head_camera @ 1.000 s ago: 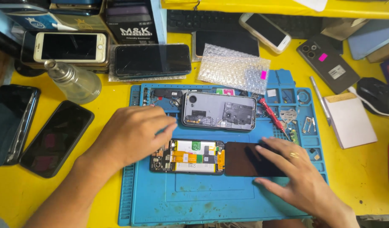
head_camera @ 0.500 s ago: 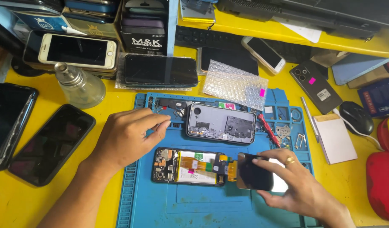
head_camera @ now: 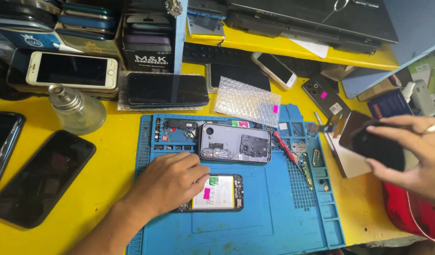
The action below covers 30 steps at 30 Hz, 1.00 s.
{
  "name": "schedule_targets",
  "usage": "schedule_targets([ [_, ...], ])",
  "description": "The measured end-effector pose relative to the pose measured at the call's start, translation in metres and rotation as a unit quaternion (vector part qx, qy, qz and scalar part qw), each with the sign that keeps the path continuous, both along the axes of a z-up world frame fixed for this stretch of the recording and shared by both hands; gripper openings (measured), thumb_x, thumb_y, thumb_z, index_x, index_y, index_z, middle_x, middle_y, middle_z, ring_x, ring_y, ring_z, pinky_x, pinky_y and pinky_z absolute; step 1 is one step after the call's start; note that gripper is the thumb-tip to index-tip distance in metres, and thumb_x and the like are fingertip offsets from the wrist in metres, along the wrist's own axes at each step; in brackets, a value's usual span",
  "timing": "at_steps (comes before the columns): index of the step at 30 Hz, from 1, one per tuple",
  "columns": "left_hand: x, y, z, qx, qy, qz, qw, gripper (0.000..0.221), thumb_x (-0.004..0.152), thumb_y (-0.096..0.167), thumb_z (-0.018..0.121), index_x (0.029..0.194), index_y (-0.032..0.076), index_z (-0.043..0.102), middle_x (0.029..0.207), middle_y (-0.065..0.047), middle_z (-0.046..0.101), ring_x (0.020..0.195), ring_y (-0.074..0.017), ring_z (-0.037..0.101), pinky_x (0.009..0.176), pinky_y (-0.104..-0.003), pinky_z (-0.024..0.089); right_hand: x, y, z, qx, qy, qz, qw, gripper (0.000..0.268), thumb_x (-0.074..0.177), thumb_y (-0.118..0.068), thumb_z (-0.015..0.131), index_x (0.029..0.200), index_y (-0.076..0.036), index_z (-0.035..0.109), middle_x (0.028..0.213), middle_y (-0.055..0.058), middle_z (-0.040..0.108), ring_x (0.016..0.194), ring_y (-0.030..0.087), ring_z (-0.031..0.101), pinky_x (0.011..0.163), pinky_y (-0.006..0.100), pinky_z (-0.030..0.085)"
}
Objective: The person repairs a smartphone by removing the back cover and disconnecting internal components. They use a screwdriver to remove screws and a prying tool to separate the screen and battery from the chassis. The person also handles a separate phone case and a bubble wrap package during the process.
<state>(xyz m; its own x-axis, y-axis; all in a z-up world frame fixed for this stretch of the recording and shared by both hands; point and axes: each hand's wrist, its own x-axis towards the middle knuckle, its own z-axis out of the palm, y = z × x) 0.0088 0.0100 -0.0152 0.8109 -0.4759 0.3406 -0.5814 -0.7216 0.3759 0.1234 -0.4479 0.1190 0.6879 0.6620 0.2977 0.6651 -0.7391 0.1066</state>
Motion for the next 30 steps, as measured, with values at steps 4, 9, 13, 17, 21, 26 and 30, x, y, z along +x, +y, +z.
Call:
schedule_targets([
  [4, 0.001, 0.001, -0.003, -0.014, -0.027, 0.015, 0.999, 0.005, 0.092, 0.015, 0.07, 0.088, 0.014, 0.073, 0.08, -0.002, 0.064, 0.069, -0.0218, 0.061, 0.052, -0.04, 0.052, 0.037, 0.003, 0.002, -0.045, -0.06, -0.005, 0.997, 0.065, 0.069, -0.031, 0.086, 0.131, -0.013, 0.075, 0.136, 0.022, 0.067, 0.126, 0.036, 0.062, 0.114, 0.045, 0.047],
  [9, 0.0, -0.002, -0.003, -0.011, -0.017, 0.009, 1.0, 0.009, 0.092, 0.018, 0.07, 0.094, 0.014, 0.077, 0.085, -0.003, 0.068, 0.076, -0.0245, 0.064, 0.06, -0.043, 0.054, 0.079, 0.079, -0.014, -0.148, 0.017, 0.07, 0.986, 0.064, 0.068, -0.043, 0.084, 0.121, -0.01, 0.071, 0.126, 0.021, 0.066, 0.118, 0.041, 0.058, 0.103, 0.051, 0.048],
  [13, -0.006, -0.003, 0.003, 0.01, -0.012, 0.01, 1.0, 0.009, 0.091, 0.017, 0.069, 0.091, 0.014, 0.078, 0.086, -0.004, 0.066, 0.08, -0.027, 0.061, 0.06, -0.046, 0.051, 0.082, 0.158, -0.04, -0.079, 0.235, -0.019, 0.969, 0.064, 0.075, -0.033, 0.082, 0.135, -0.02, 0.065, 0.134, 0.017, 0.055, 0.126, 0.033, 0.046, 0.104, 0.049, 0.044],
  [17, -0.009, -0.007, 0.011, 0.052, -0.004, 0.018, 0.998, 0.017, 0.09, 0.013, 0.062, 0.075, 0.013, 0.069, 0.075, -0.002, 0.063, 0.074, -0.021, 0.062, 0.064, -0.033, 0.053, 0.075, 0.193, -0.067, 0.059, 0.246, 0.019, 0.967, 0.053, 0.077, -0.019, 0.086, 0.127, -0.007, 0.071, 0.128, 0.025, 0.064, 0.124, 0.044, 0.059, 0.105, 0.055, 0.047],
  [21, -0.014, -0.017, -0.001, 0.166, -0.068, -0.011, 0.984, 0.013, 0.087, 0.007, 0.061, 0.077, 0.014, 0.067, 0.076, 0.001, 0.061, 0.074, -0.0191, 0.059, 0.064, -0.035, 0.05, 0.061, 0.2, -0.062, 0.076, 0.267, -0.023, 0.96, 0.054, 0.085, -0.015, 0.082, 0.135, -0.004, 0.067, 0.136, 0.026, 0.061, 0.131, 0.043, 0.056, 0.107, 0.053, 0.046],
  [26, -0.007, -0.034, -0.001, 0.209, -0.102, -0.045, 0.971, 0.017, 0.079, 0.005, 0.066, 0.069, 0.018, 0.063, 0.067, 0.002, 0.058, 0.066, -0.0203, 0.059, 0.062, -0.038, 0.049, 0.027, 0.172, -0.082, 0.165, 0.166, 0.105, 0.966, 0.043, 0.089, -0.018, 0.079, 0.13, -0.008, 0.07, 0.126, 0.017, 0.067, 0.118, 0.037, 0.062, 0.101, 0.049, 0.049],
  [30, -0.001, -0.052, 0.008, 0.243, -0.134, -0.068, 0.958, 0.03, 0.074, -0.001, 0.065, 0.056, 0.02, 0.055, 0.054, 0.003, 0.05, 0.053, -0.0201, 0.054, 0.058, -0.039, 0.045, -0.027, 0.18, -0.079, 0.218, 0.22, 0.174, 0.935, 0.033, 0.087, -0.019, 0.078, 0.119, -0.012, 0.076, 0.112, 0.012, 0.074, 0.101, 0.031, 0.066, 0.09, 0.043, 0.055],
])
